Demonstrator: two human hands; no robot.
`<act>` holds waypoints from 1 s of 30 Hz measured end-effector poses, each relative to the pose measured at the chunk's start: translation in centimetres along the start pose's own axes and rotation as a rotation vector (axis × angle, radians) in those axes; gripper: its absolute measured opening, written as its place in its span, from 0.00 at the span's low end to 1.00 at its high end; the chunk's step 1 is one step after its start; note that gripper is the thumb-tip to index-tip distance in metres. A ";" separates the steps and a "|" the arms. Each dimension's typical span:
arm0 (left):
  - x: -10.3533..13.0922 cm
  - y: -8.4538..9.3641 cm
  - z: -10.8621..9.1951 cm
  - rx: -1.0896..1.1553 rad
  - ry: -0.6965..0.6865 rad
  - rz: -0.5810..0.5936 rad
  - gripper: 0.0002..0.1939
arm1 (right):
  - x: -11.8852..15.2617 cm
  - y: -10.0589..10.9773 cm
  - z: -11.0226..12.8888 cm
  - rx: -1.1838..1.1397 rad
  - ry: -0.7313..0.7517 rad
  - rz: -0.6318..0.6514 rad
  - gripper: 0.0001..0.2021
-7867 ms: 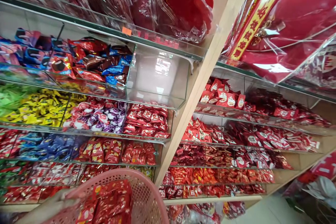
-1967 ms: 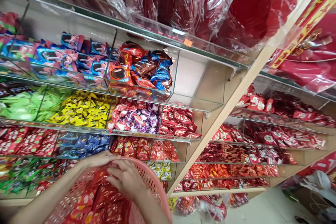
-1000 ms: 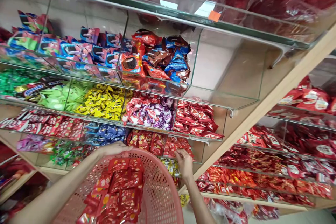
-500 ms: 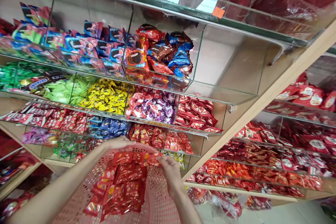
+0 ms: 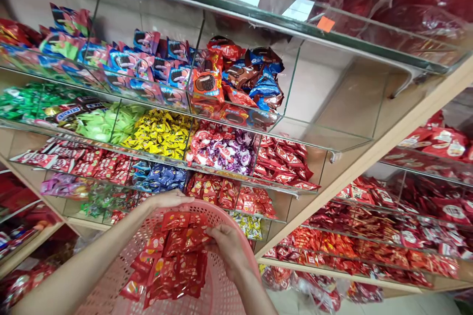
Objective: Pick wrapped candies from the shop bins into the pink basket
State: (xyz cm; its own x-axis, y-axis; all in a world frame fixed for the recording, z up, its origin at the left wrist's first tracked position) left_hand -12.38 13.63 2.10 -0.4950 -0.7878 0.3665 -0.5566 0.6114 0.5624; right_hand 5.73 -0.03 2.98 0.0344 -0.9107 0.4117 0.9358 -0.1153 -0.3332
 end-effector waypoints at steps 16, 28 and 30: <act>-1.1 -0.1 -0.2 -0.071 -0.024 0.031 0.33 | -0.5 2.6 -0.3 0.023 -0.002 -0.098 0.16; -1.4 -0.7 -0.8 -0.022 -0.100 0.054 0.31 | -1.6 0.7 -1.0 0.139 0.108 -0.124 0.20; -1.5 -0.9 -0.8 -0.030 -0.090 0.055 0.31 | -2.0 1.1 -1.3 0.269 0.158 -0.175 0.19</act>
State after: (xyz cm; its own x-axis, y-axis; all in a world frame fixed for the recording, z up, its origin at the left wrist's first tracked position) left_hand -10.63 14.23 1.61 -0.5826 -0.7425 0.3305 -0.5075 0.6500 0.5656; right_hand 6.29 1.14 0.71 -0.1699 -0.9388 0.2997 0.9823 -0.1859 -0.0252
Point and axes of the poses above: each hand's wrist, its own x-axis away from the middle knuckle, its own y-axis out of the back of the hand, z = x × y, the point moved 4 cm from there along -x, towards the middle knuckle, and after that the axes turned 5 degrees about -x, right-handed, at the moved point
